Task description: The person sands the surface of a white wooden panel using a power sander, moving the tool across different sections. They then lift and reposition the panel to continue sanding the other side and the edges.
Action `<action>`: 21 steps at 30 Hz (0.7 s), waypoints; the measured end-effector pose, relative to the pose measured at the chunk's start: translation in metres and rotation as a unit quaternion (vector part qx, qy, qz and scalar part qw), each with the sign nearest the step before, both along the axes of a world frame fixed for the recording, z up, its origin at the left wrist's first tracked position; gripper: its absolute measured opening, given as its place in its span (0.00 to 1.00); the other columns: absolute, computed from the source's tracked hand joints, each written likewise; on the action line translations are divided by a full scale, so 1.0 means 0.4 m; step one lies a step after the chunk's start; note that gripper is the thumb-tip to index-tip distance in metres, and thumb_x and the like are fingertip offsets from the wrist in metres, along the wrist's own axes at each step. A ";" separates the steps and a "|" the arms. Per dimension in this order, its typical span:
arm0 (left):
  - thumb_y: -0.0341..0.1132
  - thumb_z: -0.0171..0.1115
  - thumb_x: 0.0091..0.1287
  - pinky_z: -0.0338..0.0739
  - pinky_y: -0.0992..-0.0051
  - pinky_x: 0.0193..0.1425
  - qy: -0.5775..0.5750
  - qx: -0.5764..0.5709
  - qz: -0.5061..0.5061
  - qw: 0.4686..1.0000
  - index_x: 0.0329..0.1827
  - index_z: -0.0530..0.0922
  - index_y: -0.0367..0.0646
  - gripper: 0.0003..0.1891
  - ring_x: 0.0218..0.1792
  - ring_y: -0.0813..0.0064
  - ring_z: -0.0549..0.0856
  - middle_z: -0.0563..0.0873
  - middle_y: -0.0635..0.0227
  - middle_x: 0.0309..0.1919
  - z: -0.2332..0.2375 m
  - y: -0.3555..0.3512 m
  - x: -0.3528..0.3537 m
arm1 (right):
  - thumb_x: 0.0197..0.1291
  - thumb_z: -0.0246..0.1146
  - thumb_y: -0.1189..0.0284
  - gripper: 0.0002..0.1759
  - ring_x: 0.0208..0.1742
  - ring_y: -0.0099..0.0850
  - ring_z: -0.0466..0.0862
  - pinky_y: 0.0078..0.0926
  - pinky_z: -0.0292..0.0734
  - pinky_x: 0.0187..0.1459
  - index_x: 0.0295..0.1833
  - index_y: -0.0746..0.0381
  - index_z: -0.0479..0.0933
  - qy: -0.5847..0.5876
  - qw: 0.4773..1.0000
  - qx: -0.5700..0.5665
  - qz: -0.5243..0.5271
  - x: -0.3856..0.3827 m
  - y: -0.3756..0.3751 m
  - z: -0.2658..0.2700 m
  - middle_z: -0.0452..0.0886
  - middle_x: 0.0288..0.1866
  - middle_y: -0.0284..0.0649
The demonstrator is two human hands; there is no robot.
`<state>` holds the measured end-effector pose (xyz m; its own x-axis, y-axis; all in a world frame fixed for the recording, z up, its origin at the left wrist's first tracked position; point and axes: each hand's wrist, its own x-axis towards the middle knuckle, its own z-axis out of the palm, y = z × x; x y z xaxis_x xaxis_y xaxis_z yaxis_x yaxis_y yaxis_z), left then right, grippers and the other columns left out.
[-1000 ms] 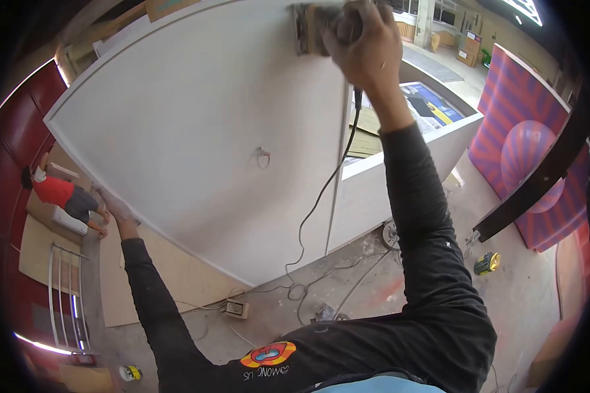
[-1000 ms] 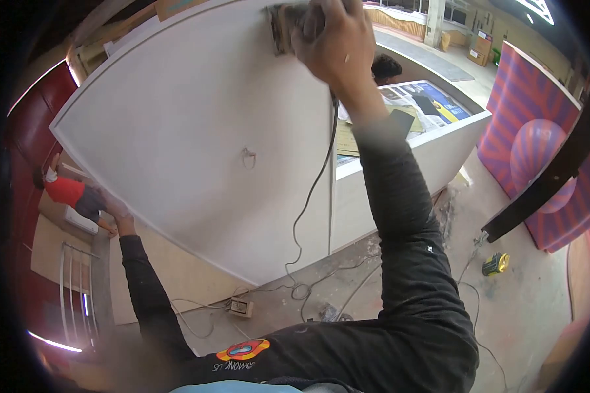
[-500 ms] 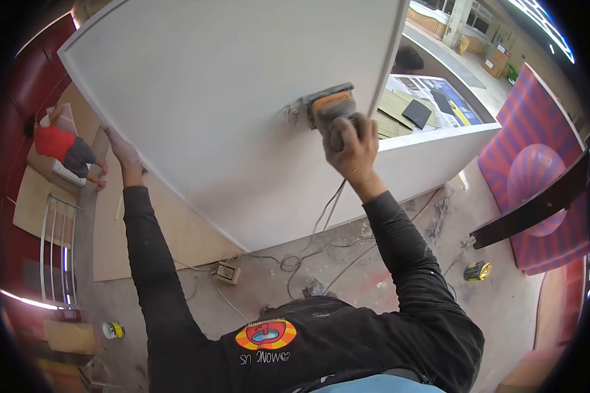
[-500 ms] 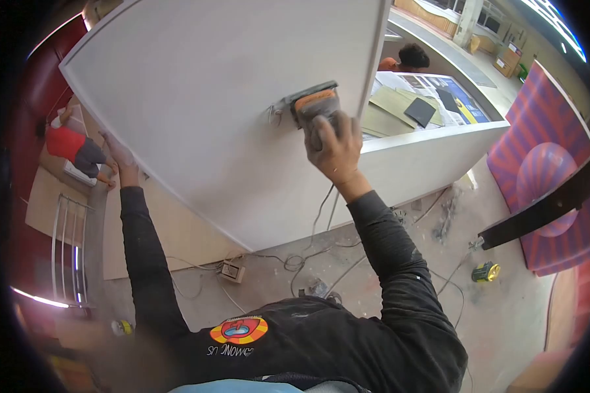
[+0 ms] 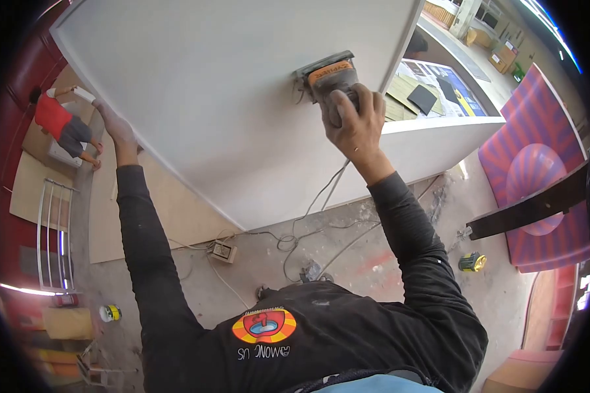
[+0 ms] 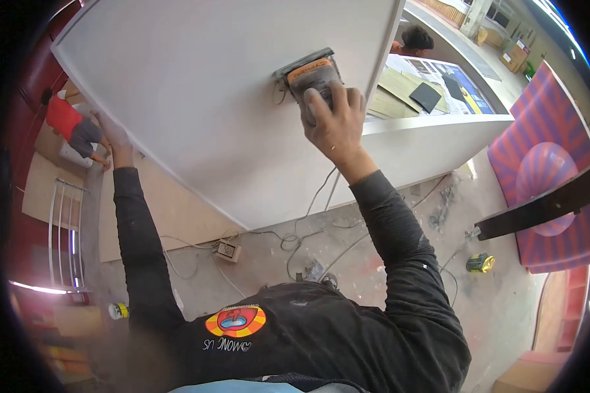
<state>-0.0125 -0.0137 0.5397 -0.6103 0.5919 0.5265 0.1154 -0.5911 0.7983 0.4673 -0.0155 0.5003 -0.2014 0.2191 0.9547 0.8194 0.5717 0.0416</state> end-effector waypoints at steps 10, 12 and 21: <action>0.68 0.28 0.82 0.54 0.68 0.84 -0.042 0.006 -0.084 0.996 0.85 0.55 0.39 0.44 0.80 0.62 0.63 0.62 0.61 0.83 -0.009 -0.004 -0.028 | 0.45 0.76 0.68 0.23 0.45 0.44 0.75 0.43 0.68 0.47 0.49 0.44 0.80 0.019 1.000 0.015 -0.020 -0.049 -0.011 0.003 0.75 0.51 0.40; 0.68 0.28 0.82 0.53 0.67 0.84 -0.041 -0.007 -0.027 0.999 0.85 0.55 0.39 0.44 0.80 0.62 0.63 0.62 0.61 0.83 0.008 -0.019 0.010 | 0.45 0.77 0.67 0.23 0.47 0.45 0.75 0.44 0.67 0.49 0.50 0.45 0.80 0.033 0.999 -0.012 -0.035 -0.031 -0.015 -0.037 0.75 0.52 0.41; 0.67 0.29 0.82 0.59 0.67 0.82 -0.045 0.015 -0.020 0.999 0.84 0.57 0.40 0.42 0.78 0.64 0.65 0.65 0.62 0.81 0.027 -0.038 0.054 | 0.48 0.78 0.66 0.23 0.51 0.49 0.75 0.47 0.70 0.51 0.51 0.50 0.79 0.132 0.990 -0.017 -0.044 -0.072 -0.027 -0.034 0.75 0.51 0.46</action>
<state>0.0091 -0.0289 0.5505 -0.6324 0.6019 0.4877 0.0193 -0.6171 0.7866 0.4384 -0.0265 0.4866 0.0755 0.2566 0.9636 0.8459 0.4951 -0.1982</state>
